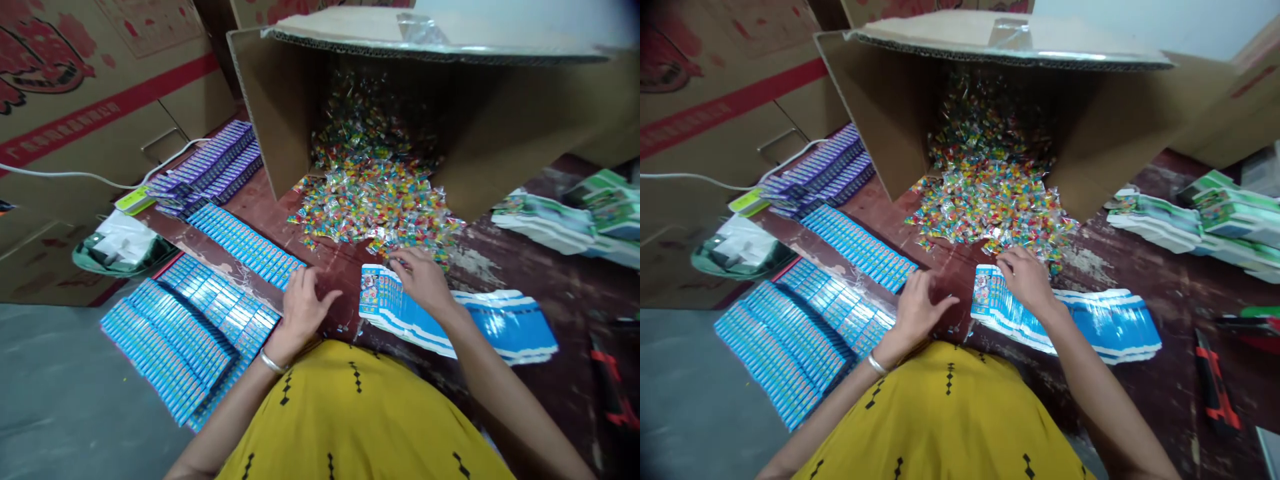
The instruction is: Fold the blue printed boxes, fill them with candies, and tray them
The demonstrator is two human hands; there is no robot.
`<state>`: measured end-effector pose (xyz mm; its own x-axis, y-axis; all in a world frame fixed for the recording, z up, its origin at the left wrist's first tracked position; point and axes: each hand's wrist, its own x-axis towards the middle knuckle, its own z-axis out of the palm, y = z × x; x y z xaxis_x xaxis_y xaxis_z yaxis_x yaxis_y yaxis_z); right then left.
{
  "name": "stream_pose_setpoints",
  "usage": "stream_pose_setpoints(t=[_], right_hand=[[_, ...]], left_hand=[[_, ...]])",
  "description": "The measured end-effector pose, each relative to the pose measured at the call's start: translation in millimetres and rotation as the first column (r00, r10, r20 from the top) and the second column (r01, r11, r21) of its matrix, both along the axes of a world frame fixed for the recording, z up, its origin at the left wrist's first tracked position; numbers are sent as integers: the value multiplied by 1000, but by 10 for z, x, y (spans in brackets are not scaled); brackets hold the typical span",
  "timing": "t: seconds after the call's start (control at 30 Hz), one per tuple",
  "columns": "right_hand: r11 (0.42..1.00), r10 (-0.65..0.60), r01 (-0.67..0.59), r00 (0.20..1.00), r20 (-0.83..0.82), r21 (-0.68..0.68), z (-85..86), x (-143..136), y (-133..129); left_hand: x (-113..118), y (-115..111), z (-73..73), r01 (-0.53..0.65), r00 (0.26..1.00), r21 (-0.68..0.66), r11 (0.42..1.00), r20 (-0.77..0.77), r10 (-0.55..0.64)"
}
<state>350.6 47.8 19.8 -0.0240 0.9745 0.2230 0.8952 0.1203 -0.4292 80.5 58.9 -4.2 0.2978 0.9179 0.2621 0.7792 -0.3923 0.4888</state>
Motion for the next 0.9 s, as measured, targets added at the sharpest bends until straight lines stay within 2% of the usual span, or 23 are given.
stream_pose_setpoints(t=[0.07, 0.13, 0.23, 0.4, 0.5, 0.57, 0.67, 0.73, 0.83, 0.9], right_hand=[[997, 49, -43, 994, 100, -59, -7, 11, 87], [991, 95, -77, 981, 170, -112, -32, -33, 162], [982, 134, -101, 966, 219, -158, -84, -119, 232], [983, 162, -146, 975, 155, -108, -92, -149, 229], [990, 132, -132, 991, 8, -45, -42, -164, 190], [995, 53, -69, 979, -194, -75, -17, -210, 165], [977, -133, 23, 842, -522, -211, 2, -318, 136], [961, -225, 56, 727, -648, -271, 21, -391, 110], [967, -208, 19, 629, -749, -253, 80, -478, 30], [972, -122, -85, 615, -779, -219, 126, -515, -53]], left_hand=[[206, -58, -26, 144, 990, -67, 987, 13, -143], [388, -94, -79, 222, 974, -104, 970, -18, -225], [543, -98, -176, 226, 966, -124, 966, -100, -239], [548, -68, -264, 197, 969, -150, 969, -123, -216], [526, -79, -230, 197, 976, -176, 965, -56, -209], [526, -94, -171, 223, 975, -197, 955, 39, -220], [542, -110, -54, 250, 959, -235, 939, 194, -206], [549, -98, 25, 245, 945, -266, 932, 281, -168], [526, -32, 134, 296, 878, -330, 896, 464, -119], [478, 33, 196, 419, 764, -388, 821, 640, -87]])
